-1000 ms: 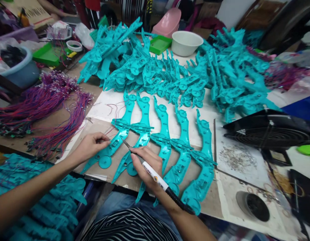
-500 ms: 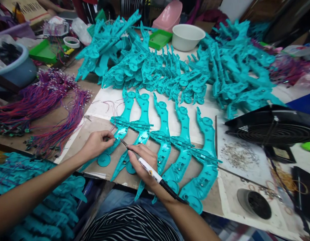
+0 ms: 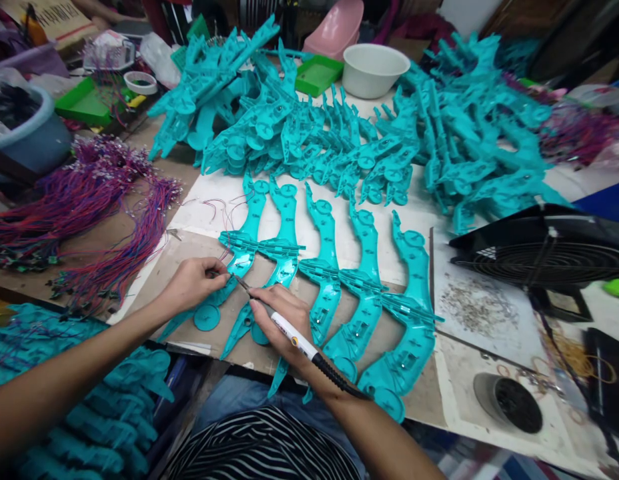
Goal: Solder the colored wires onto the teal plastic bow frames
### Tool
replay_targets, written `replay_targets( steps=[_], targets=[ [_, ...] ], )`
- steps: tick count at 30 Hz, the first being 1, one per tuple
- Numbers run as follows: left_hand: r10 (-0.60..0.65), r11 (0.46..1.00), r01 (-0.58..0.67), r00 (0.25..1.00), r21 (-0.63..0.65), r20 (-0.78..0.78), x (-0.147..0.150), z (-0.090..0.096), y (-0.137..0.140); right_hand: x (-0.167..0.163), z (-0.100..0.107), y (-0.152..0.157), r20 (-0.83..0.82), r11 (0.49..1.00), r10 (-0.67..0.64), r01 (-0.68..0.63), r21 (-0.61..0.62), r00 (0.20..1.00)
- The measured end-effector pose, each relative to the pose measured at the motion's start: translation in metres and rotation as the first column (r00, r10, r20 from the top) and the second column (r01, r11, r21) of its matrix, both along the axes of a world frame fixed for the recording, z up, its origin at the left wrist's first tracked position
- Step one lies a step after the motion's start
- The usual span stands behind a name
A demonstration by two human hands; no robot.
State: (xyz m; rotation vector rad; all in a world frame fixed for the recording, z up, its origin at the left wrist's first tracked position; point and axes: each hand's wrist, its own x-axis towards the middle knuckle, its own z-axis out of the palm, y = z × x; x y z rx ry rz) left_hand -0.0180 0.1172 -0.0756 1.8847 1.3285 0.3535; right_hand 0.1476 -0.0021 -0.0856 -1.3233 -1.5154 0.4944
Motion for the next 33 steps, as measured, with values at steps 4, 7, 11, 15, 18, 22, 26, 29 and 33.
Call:
replay_targets(
  steps=[4, 7, 11, 15, 18, 22, 26, 29, 33],
  targets=[
    [0.01, 1.0, -0.01, 1.0, -0.011, -0.001, 0.001, 0.001, 0.0, 0.0, 0.0, 0.0, 0.004, 1.0, -0.021, 0.021, 0.023, 1.0],
    [0.02, 1.0, -0.02, 1.0, -0.013, 0.01, 0.001, 0.001, 0.0, 0.001, 0.001, -0.001, -0.003, 0.997, -0.06, 0.06, 0.039, 0.998],
    [0.016, 1.0, -0.015, 1.0, -0.015, 0.027, 0.001, 0.0, 0.001, 0.003, 0.005, -0.002, 0.0, 0.993, -0.114, 0.114, 0.014, 0.993],
    [0.004, 0.999, -0.002, 0.999, -0.037, 0.046, -0.001, -0.002, 0.001, 0.009, 0.014, 0.0, -0.013, 0.985, -0.169, 0.169, -0.024, 0.985],
    [-0.005, 1.0, 0.006, 0.999, -0.027, 0.047, -0.001, -0.003, 0.002, 0.013, 0.02, 0.005, -0.056, 0.979, -0.179, 0.173, -0.104, 0.982],
    [-0.014, 1.0, 0.014, 0.999, -0.015, 0.036, -0.001, -0.003, 0.002, 0.014, 0.018, 0.023, -0.085, 0.982, -0.152, 0.14, -0.128, 0.985],
    [-0.016, 1.0, 0.016, 0.999, -0.009, 0.036, -0.001, -0.002, 0.002, 0.01, 0.006, 0.046, -0.029, 0.993, -0.044, 0.041, -0.109, 0.999],
    [-0.022, 1.0, 0.022, 0.999, -0.012, 0.035, -0.001, -0.003, 0.002, 0.006, -0.001, 0.057, -0.012, 0.994, -0.014, 0.012, -0.109, 1.0],
    [-0.047, 0.999, 0.047, 0.998, -0.009, 0.033, -0.002, -0.008, 0.005, 0.001, -0.003, 0.062, 0.013, 0.997, -0.008, 0.009, -0.078, 1.0]
  ],
)
